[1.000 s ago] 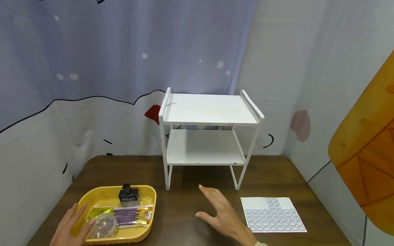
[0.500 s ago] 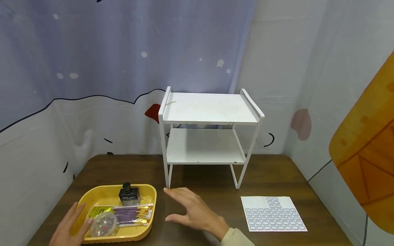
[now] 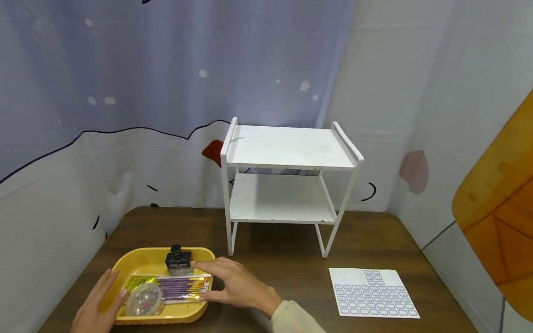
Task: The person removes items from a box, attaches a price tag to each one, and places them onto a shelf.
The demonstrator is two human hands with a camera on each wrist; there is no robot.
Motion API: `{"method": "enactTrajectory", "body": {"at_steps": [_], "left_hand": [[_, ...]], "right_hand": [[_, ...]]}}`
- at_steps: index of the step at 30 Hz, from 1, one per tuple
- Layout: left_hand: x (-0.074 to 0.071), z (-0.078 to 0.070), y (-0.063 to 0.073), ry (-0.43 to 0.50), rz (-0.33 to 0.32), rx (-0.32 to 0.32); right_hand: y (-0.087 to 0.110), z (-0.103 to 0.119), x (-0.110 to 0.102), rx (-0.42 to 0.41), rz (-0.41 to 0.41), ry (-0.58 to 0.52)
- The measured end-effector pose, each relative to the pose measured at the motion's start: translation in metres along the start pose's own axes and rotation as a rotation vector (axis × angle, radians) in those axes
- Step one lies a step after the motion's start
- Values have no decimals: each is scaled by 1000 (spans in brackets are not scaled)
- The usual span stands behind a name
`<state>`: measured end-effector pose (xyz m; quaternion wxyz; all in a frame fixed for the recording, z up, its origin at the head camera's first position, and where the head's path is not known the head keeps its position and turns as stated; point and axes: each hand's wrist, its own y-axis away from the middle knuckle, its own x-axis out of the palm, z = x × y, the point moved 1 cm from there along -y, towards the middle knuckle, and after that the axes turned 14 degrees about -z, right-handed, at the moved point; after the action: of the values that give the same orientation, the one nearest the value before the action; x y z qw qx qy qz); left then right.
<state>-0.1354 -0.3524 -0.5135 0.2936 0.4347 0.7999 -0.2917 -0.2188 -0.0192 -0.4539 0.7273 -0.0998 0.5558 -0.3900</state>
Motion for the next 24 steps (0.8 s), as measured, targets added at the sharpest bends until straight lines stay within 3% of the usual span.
{"method": "enactTrajectory", "body": {"at_steps": [6,12,24], "left_hand": [[0,-1,4,35,-68,79],[-2,-1,8,63,-116,117],[-4,1,12,108,-136,98]], "right_hand": [[-15,11,14,2,134,0],[-35,22,29,-43,193,3],[-63,23,64,-7,289,-63]]}}
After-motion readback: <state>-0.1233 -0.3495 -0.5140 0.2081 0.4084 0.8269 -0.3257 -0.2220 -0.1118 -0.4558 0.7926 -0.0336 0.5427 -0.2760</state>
